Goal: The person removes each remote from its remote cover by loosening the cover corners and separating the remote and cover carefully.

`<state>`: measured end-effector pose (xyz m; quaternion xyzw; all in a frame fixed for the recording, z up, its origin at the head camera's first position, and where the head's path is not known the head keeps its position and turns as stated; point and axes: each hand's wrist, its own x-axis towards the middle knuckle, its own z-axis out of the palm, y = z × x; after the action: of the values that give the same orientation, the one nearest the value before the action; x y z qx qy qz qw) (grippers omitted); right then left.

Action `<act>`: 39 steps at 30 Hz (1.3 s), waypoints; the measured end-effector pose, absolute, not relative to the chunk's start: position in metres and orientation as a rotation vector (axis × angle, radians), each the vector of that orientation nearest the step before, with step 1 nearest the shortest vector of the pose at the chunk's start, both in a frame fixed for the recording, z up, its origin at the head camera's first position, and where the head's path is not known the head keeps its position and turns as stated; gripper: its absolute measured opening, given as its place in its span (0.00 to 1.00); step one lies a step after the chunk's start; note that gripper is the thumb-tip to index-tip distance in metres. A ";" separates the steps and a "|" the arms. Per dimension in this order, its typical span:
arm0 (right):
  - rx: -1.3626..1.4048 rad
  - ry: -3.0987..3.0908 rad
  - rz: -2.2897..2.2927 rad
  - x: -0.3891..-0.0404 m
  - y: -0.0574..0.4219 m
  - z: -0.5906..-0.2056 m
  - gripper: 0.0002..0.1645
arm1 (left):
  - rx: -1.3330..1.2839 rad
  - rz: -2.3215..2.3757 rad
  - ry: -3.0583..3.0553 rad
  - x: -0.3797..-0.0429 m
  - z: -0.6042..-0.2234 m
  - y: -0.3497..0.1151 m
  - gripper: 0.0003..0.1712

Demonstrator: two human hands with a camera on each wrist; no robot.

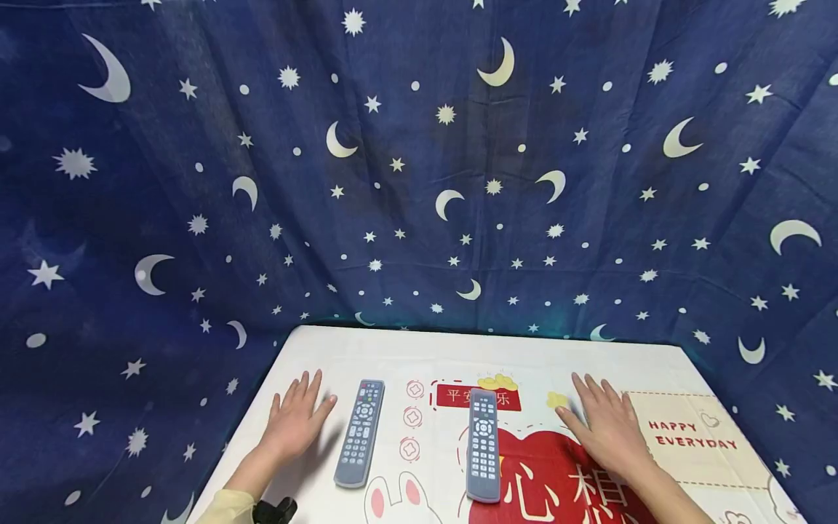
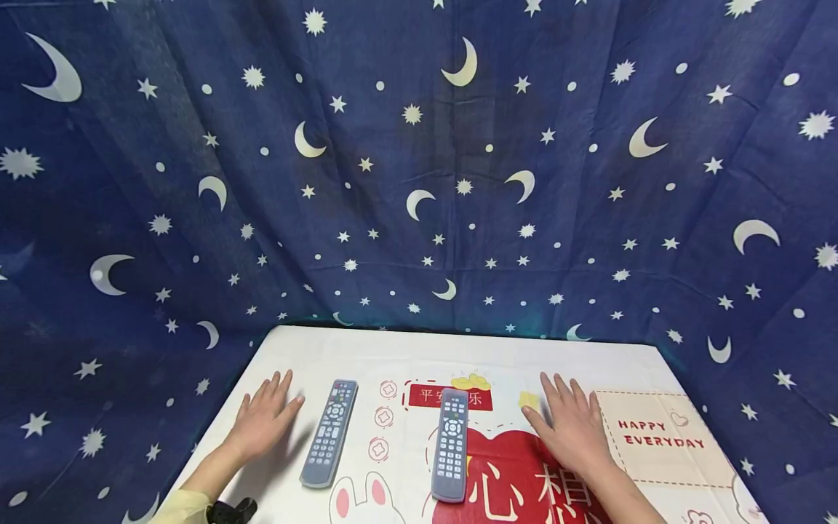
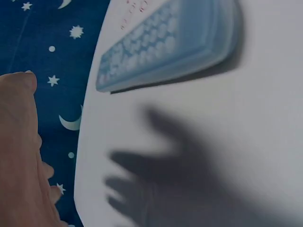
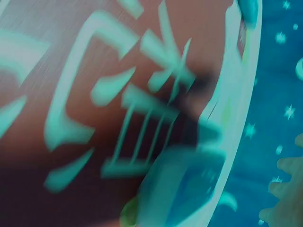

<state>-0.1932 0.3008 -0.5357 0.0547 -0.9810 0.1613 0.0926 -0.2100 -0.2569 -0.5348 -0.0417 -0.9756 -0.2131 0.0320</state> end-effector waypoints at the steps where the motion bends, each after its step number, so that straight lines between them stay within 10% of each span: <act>1: 0.179 -2.899 0.509 -0.195 0.294 -0.534 0.52 | -0.120 -0.710 -3.012 -0.211 -0.532 -0.256 0.47; 28: 0.255 -2.694 1.961 -0.218 0.085 -0.509 0.48 | 0.279 -2.139 -2.824 -0.219 -0.508 -0.245 0.61; 39: 0.090 -2.457 2.737 -0.218 0.030 -0.528 0.51 | 0.365 -2.298 -2.855 -0.224 -0.520 -0.250 0.39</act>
<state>-0.2177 0.0300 -0.5278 0.0236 -0.6439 0.7173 -0.2653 -0.2239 -0.2501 -0.5200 0.0954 -0.7470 -0.6011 -0.2674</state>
